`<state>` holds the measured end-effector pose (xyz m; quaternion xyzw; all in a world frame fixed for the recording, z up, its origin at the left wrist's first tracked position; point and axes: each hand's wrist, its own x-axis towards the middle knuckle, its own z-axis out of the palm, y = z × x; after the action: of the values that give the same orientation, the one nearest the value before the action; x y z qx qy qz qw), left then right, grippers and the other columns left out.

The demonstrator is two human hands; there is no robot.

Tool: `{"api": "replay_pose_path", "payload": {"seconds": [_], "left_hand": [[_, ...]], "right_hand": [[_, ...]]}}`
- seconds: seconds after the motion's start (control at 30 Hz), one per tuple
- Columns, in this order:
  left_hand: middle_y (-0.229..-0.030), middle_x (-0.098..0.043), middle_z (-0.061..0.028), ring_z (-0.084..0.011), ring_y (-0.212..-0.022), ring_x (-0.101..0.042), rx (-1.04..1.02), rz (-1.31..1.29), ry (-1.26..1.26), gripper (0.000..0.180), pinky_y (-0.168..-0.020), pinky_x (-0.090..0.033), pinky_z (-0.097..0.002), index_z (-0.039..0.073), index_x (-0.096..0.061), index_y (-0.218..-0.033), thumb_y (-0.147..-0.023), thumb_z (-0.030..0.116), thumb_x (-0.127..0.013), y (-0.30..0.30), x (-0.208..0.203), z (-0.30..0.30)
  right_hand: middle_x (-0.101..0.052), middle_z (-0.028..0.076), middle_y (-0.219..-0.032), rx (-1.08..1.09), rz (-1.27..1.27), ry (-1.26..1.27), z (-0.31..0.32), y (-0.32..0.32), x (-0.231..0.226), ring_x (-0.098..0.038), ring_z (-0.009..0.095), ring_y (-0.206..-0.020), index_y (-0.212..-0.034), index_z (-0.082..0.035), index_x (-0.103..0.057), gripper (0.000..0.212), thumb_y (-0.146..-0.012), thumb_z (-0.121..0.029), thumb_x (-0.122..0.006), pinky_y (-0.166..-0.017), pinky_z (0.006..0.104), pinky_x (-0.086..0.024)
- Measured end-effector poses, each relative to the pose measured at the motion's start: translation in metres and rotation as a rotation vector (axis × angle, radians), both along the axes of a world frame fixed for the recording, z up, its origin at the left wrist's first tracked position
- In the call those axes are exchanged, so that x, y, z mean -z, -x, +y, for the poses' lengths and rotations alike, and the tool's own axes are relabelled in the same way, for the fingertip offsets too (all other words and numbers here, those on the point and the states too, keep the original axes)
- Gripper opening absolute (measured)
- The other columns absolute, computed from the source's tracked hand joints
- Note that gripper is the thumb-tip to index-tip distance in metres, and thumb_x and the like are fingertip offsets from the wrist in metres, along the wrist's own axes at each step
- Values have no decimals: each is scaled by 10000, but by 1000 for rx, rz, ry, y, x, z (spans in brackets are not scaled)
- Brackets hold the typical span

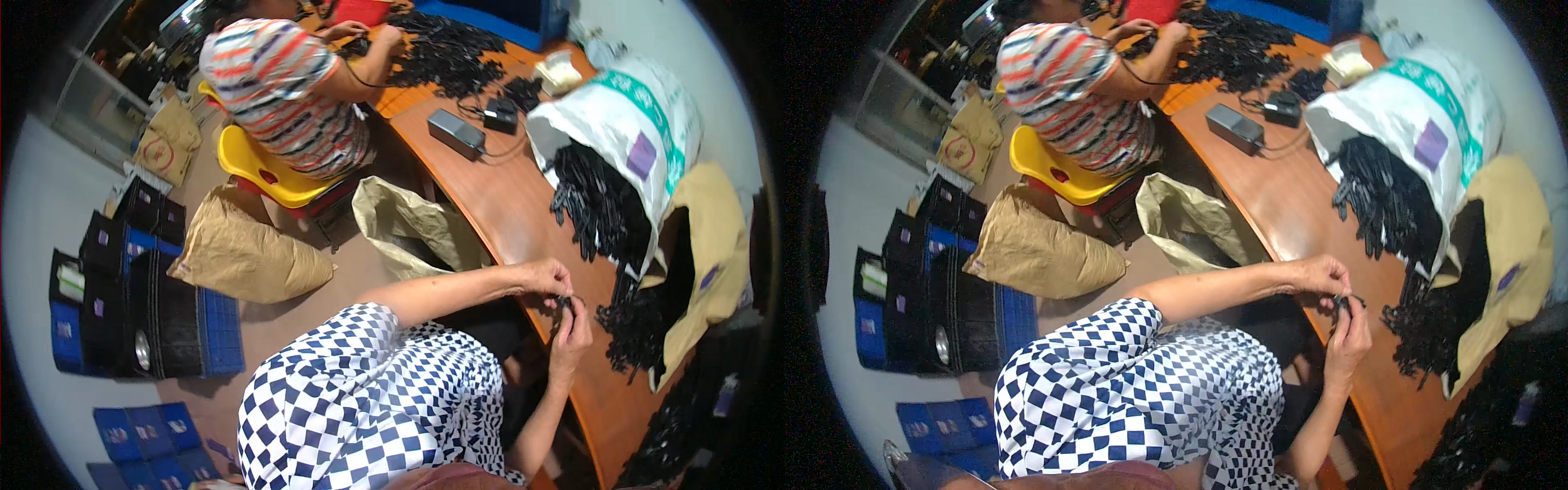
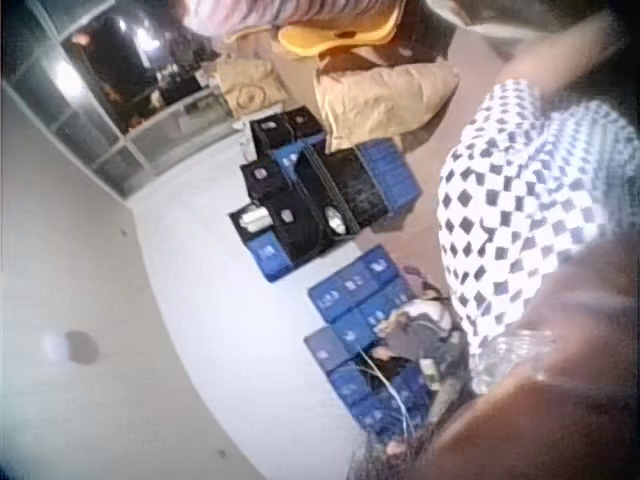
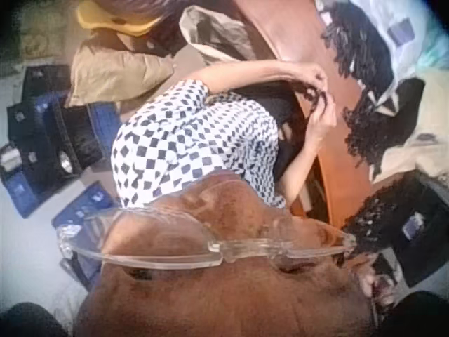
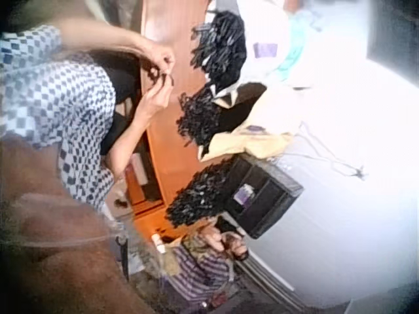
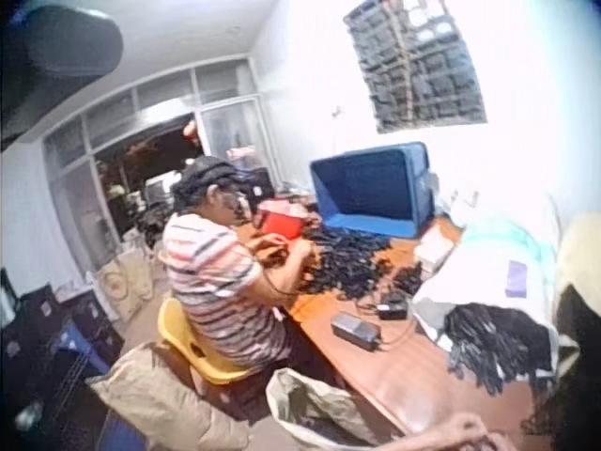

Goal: The person repeatedly picks up small plastic parts from a table, fits the components together by hand to assemble them, and places the assembled pieces back onto the table.

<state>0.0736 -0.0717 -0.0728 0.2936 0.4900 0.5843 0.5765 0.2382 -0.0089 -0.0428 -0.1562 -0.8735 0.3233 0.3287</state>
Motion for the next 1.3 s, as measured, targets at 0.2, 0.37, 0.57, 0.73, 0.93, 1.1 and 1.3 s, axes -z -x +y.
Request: {"api": "replay_pose_path", "payload": {"seconds": [0.2,0.37,0.57,0.73,0.93,1.1,1.3], "left_hand": [[-642,-596,-15,-81,-521,-563,-73,78,-61,190,-467,-429,-202,40,-579,-747,-832,165,-694,24,-19,-19],[-649,-574,15,-69,-551,-535,-109,170,-103,214,-510,-435,-208,48,-589,-761,-859,220,-670,29,-48,-26],[-830,-605,-3,-85,-792,-568,-282,131,-521,217,-729,-479,-256,33,-614,-944,-875,237,-634,9,-99,-47],[-947,-610,-14,-77,-884,-563,-388,350,-642,222,-777,-476,-252,36,-573,-1074,-889,148,-622,-1,-132,-50],[-916,-592,-6,-84,-868,-567,-475,396,-784,169,-754,-483,-235,36,-581,-1017,-860,87,-622,-11,-146,-46],[-902,-591,-14,-79,-830,-578,-536,263,-742,161,-738,-506,-240,42,-574,-998,-845,16,-617,2,-126,-29],[-999,-646,-18,-43,-767,-574,-414,86,-466,210,-664,-484,-196,33,-590,-1093,-889,80,-611,-3,-118,-33]], "right_hand": [[-621,189,-906,-88,11,-38,-5,22,-7,-625,329,-798,-1034,19,-577,168,-872,35,-538,-689,377,-491],[-602,170,-834,-30,50,-70,-16,36,-21,-613,299,-748,-1000,31,-577,124,-881,25,-541,-662,364,-485],[-579,4,-851,109,465,342,-38,61,-43,-494,59,-713,-1027,3,-585,120,-950,-68,-527,-567,213,-403],[-565,-4,-853,147,495,299,-48,66,-84,-445,46,-671,-1006,-9,-582,133,-961,-120,-524,-542,181,-326],[-594,33,-886,112,636,458,-57,62,-102,-549,93,-758,-985,9,-596,128,-932,-105,-569,-650,209,-452],[-584,1,-901,122,545,355,-45,79,-90,-535,69,-797,-974,-6,-607,119,-930,-112,-574,-685,205,-455],[-537,-31,-751,38,558,757,-42,70,-76,-456,13,-622,-904,-15,-572,81,-946,-71,-533,-523,169,-382]]}}
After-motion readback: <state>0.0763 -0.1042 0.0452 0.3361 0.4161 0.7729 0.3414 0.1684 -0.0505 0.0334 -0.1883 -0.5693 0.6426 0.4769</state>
